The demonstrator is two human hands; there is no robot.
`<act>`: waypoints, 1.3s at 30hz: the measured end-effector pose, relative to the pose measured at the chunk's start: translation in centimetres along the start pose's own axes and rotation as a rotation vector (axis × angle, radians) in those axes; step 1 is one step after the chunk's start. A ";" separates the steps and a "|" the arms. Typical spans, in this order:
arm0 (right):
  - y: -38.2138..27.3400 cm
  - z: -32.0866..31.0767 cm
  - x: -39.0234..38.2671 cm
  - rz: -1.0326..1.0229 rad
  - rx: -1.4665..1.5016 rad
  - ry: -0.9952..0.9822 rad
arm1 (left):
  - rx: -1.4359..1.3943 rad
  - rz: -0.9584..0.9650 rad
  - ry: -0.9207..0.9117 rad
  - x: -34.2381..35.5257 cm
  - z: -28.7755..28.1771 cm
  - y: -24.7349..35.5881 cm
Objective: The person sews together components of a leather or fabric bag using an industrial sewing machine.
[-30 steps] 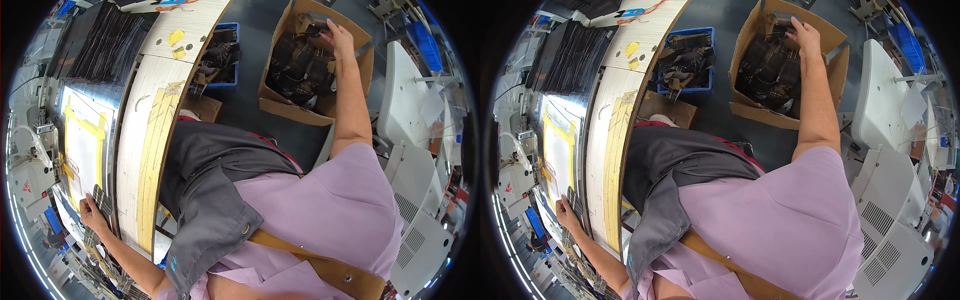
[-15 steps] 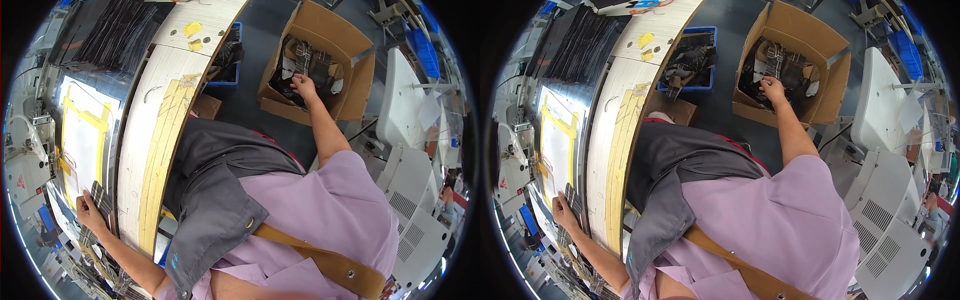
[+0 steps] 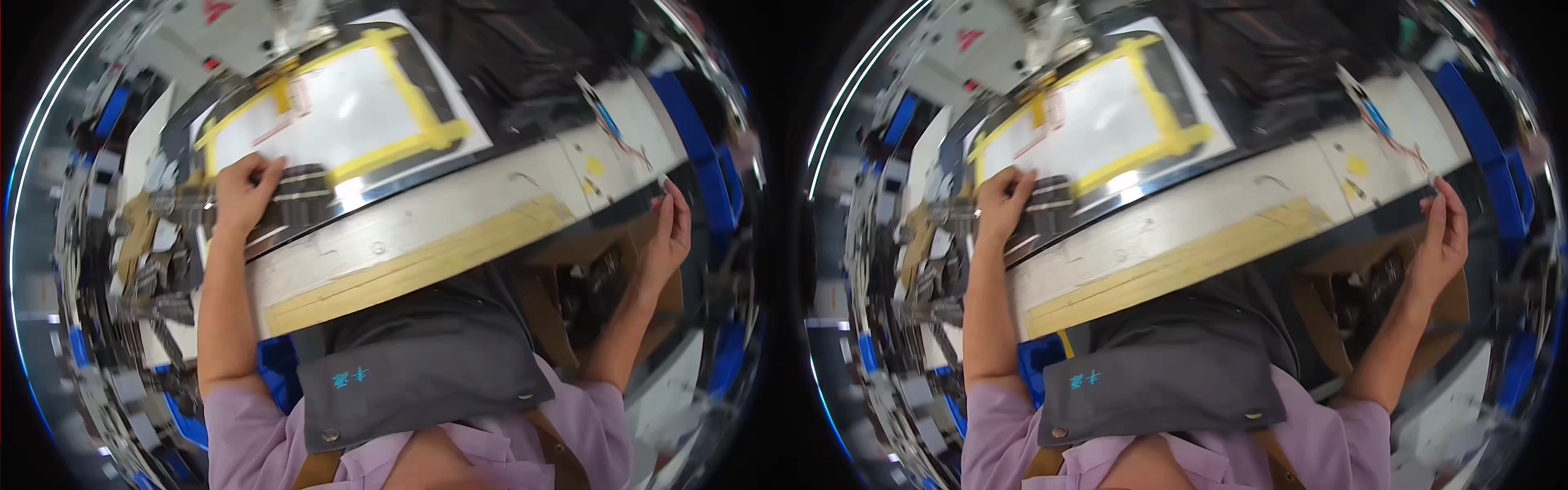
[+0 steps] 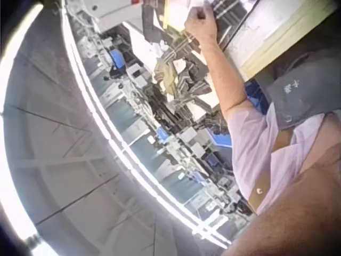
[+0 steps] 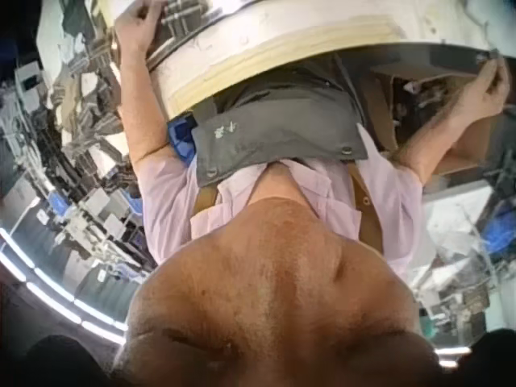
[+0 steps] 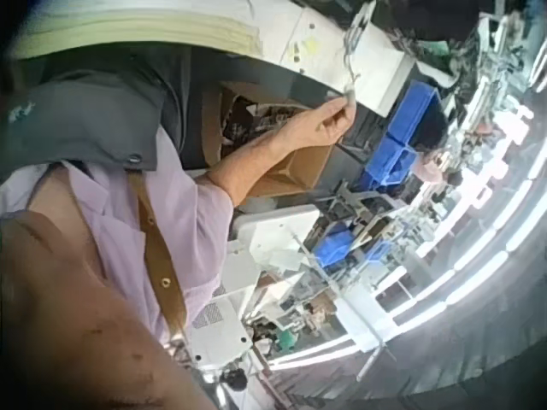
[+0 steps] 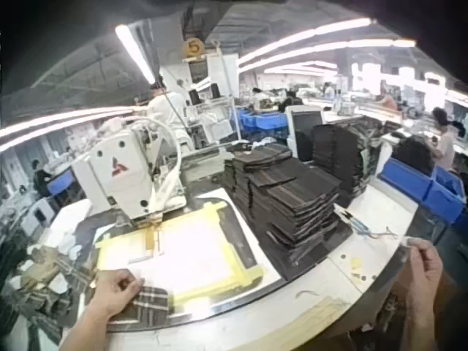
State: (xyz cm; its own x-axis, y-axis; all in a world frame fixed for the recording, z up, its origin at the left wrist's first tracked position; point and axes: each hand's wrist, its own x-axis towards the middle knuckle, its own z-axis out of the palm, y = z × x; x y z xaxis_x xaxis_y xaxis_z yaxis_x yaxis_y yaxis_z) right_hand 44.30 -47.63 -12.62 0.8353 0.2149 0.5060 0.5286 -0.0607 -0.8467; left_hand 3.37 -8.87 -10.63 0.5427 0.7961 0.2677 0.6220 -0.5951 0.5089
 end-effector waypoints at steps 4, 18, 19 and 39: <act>-6.2 9.0 -1.1 -0.166 0.154 -0.600 | -0.265 -0.005 -0.177 0.4 -0.2 -0.3; -11.4 37.8 -1.3 -1.005 -0.013 -1.174 | 0.162 -0.184 -0.049 10.4 -0.8 -3.9; -11.4 38.8 -1.2 -1.002 0.003 -1.178 | 0.161 -0.184 -0.050 10.9 -0.7 -3.8; -10.8 40.1 -1.8 -1.009 0.038 -1.104 | 0.242 -0.077 0.008 11.9 0.4 -4.0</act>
State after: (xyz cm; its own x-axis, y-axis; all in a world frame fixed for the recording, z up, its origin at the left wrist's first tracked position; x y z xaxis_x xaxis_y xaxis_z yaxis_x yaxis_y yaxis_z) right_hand 31.01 -8.30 -10.95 -0.4105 0.7600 0.5039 0.7799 0.5790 -0.2379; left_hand 7.61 2.94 -9.82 0.4846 0.8402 0.2432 0.7788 -0.5411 0.3173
